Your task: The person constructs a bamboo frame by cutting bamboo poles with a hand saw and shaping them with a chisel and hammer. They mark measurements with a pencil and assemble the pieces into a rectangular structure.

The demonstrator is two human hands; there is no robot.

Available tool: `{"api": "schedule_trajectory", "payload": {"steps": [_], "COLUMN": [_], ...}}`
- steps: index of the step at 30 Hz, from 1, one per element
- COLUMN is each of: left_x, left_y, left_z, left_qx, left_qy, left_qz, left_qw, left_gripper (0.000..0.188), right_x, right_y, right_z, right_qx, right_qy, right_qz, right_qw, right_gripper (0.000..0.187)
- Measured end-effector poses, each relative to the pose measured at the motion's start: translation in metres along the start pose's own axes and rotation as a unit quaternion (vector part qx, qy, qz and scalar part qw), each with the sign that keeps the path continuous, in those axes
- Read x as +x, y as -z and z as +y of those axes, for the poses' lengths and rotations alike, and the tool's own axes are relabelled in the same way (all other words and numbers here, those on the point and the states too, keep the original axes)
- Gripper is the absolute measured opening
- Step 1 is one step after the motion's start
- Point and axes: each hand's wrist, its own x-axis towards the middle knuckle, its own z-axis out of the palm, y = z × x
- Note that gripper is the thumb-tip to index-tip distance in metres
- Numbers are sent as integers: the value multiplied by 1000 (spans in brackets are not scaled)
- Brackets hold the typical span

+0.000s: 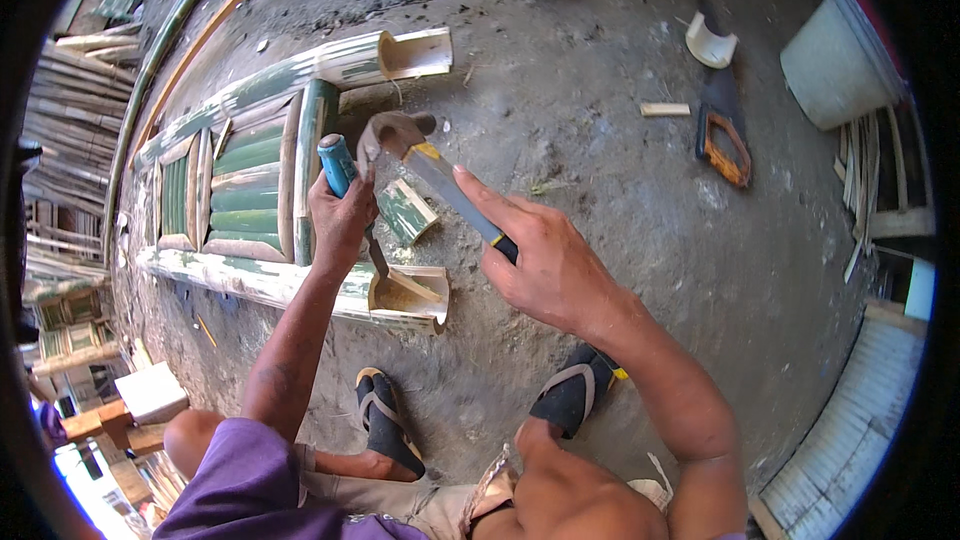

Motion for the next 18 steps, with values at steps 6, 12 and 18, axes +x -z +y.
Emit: {"api": "schedule_trajectory", "payload": {"steps": [6, 12, 18], "left_x": [-6, -26, -50], "left_y": [11, 15, 19], "left_z": [4, -8, -17], "left_qx": [-11, 52, 26], "left_qy": [-63, -36, -135], "left_qz": [25, 89, 143], "left_qw": [998, 994, 980], "left_gripper": [21, 22, 18], "right_x": [37, 46, 34], "right_y": [-1, 5, -1], "right_z": [-28, -55, -73], "right_qx": [-34, -65, -136], "right_qy": [118, 163, 256], "right_qz": [2, -22, 8], "right_qw": [992, 984, 957], "right_gripper": [75, 76, 75]}}
